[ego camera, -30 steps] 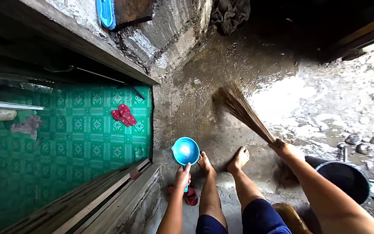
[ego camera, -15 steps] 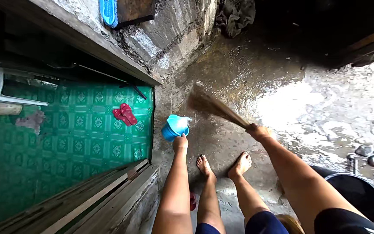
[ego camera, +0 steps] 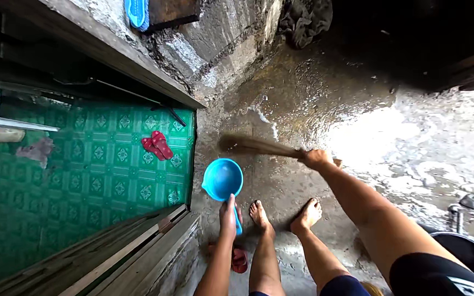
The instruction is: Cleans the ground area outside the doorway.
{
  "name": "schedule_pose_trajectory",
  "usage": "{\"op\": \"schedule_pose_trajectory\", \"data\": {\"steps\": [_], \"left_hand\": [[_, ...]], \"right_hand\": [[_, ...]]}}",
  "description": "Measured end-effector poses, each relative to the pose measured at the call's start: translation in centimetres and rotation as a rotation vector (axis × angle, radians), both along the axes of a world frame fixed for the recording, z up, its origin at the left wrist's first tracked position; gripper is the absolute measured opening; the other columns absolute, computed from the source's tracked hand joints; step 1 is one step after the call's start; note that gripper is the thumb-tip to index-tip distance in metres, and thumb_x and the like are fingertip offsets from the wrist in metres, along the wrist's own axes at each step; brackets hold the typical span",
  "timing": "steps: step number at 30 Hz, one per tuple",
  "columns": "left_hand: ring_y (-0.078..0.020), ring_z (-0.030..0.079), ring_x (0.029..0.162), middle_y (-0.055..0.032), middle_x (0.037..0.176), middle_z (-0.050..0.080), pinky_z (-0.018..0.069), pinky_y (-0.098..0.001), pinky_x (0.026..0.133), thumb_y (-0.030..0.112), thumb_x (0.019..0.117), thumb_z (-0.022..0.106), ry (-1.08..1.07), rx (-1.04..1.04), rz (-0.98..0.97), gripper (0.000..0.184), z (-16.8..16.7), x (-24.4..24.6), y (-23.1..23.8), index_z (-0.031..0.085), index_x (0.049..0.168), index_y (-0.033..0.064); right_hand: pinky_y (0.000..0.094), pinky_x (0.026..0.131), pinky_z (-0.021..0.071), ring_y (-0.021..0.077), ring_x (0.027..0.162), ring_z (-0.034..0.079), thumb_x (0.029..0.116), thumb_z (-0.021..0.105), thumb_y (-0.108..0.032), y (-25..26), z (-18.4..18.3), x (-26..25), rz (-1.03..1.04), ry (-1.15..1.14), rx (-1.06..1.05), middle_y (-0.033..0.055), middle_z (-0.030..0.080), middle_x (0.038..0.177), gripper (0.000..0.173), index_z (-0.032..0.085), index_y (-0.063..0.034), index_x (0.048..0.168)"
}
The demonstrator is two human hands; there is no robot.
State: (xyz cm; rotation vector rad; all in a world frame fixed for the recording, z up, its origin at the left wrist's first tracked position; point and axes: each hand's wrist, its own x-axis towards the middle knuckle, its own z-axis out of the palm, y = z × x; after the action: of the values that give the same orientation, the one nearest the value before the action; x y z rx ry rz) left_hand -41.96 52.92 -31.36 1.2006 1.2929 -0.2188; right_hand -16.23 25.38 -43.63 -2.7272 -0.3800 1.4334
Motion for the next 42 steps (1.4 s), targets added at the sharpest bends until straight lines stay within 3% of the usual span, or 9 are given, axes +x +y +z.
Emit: {"op": "schedule_pose_trajectory", "data": {"steps": [6, 12, 17, 21, 25, 30, 35, 39, 42], "left_hand": [[-0.0115, 0.050, 0.040, -0.0039, 0.056, 0.053, 0.0476, -0.0257, 0.040, 0.029, 0.1117, 0.043, 0.037, -0.087, -0.056, 0.038, 1.8, -10.1, -3.1, 0.056, 0.092, 0.0002], [-0.0122, 0.050, 0.040, -0.0036, 0.053, 0.051, 0.0473, -0.0267, 0.040, 0.033, 0.1118, 0.045, 0.224, -0.165, -0.001, 0.041, 1.7, -13.3, -4.1, 0.053, 0.086, 0.0022], [-0.0120, 0.050, 0.040, -0.0032, 0.054, 0.051, 0.0473, -0.0264, 0.040, 0.034, 0.1119, 0.044, 0.228, -0.121, 0.007, 0.042, 0.6, -13.5, -3.4, 0.054, 0.087, 0.0023], [-0.0121, 0.049, 0.040, -0.0037, 0.055, 0.051, 0.0470, -0.0261, 0.039, 0.032, 0.1121, 0.044, 0.159, -0.070, 0.024, 0.039, 0.4, -12.3, -2.3, 0.053, 0.089, 0.0021], [-0.0126, 0.049, 0.039, -0.0038, 0.054, 0.050, 0.0474, -0.0269, 0.038, 0.031, 0.1121, 0.043, 0.108, -0.041, 0.021, 0.039, 0.6, -11.0, -1.7, 0.054, 0.089, 0.0014], [-0.0124, 0.049, 0.040, -0.0040, 0.056, 0.051, 0.0471, -0.0266, 0.039, 0.031, 0.1115, 0.046, 0.117, -0.044, -0.040, 0.038, 1.1, -9.6, -2.2, 0.055, 0.091, 0.0006], [-0.0123, 0.049, 0.040, -0.0042, 0.056, 0.051, 0.0467, -0.0261, 0.039, 0.031, 0.1113, 0.046, 0.132, -0.062, -0.120, 0.037, 1.1, -9.2, -2.5, 0.055, 0.092, 0.0006], [-0.0119, 0.049, 0.039, -0.0042, 0.055, 0.052, 0.0471, -0.0261, 0.039, 0.030, 0.1108, 0.048, 0.160, -0.042, -0.190, 0.037, 0.9, -9.8, -2.4, 0.056, 0.091, -0.0001], [-0.0120, 0.049, 0.039, -0.0039, 0.054, 0.052, 0.0470, -0.0262, 0.039, 0.030, 0.1107, 0.049, 0.170, -0.029, -0.218, 0.038, 1.0, -10.4, -2.6, 0.056, 0.090, -0.0001]], "right_hand": [[0.0721, 0.096, 0.0468, 0.0474, 0.118, 0.064, 0.0985, 0.060, -0.058, -1.4, -1.2, 0.8, -0.610, -0.082, 0.079, 0.0252, 0.069, 0.123, 0.057, 0.064, -0.0142, 0.135], [0.0683, 0.094, 0.0500, 0.0478, 0.116, 0.066, 0.1020, 0.048, -0.063, 4.6, 3.2, -3.9, -0.173, 0.054, 0.061, 0.0245, 0.069, 0.126, 0.071, 0.037, -0.0259, 0.161], [0.0738, 0.088, 0.0495, 0.0528, 0.114, 0.064, 0.1011, 0.055, -0.058, 7.2, 0.0, 2.9, 0.007, -0.013, 0.027, 0.0283, 0.068, 0.124, 0.062, 0.051, -0.0224, 0.152], [0.0757, 0.094, 0.0463, 0.0512, 0.117, 0.063, 0.0984, 0.060, -0.058, 1.3, -3.7, 6.6, -0.479, -0.070, 0.058, 0.0279, 0.069, 0.122, 0.055, 0.069, -0.0142, 0.131], [0.0709, 0.097, 0.0456, 0.0479, 0.116, 0.063, 0.1006, 0.060, -0.056, -1.5, -2.4, 3.4, -0.912, -0.109, 0.173, 0.0292, 0.067, 0.121, 0.059, 0.067, -0.0046, 0.127], [0.0679, 0.095, 0.0505, 0.0442, 0.115, 0.067, 0.1009, 0.052, -0.063, -0.2, 2.9, -6.0, -0.601, 0.017, 0.091, 0.0210, 0.070, 0.125, 0.068, 0.043, -0.0263, 0.158], [0.0722, 0.090, 0.0500, 0.0522, 0.114, 0.064, 0.1001, 0.051, -0.063, -2.6, 0.5, -6.6, -0.167, 0.121, -0.047, 0.0278, 0.067, 0.127, 0.070, 0.040, -0.0250, 0.158], [0.0738, 0.100, 0.0441, 0.0505, 0.124, 0.060, 0.0998, 0.058, -0.056, -10.2, -3.9, -3.7, -0.567, 0.040, -0.035, 0.0276, 0.066, 0.130, 0.059, 0.059, -0.0143, 0.142], [0.0691, 0.100, 0.0455, 0.0429, 0.122, 0.063, 0.1000, 0.057, -0.059, -10.2, -2.2, -4.5, -0.879, -0.021, 0.025, 0.0223, 0.068, 0.128, 0.058, 0.063, -0.0171, 0.139]]}}
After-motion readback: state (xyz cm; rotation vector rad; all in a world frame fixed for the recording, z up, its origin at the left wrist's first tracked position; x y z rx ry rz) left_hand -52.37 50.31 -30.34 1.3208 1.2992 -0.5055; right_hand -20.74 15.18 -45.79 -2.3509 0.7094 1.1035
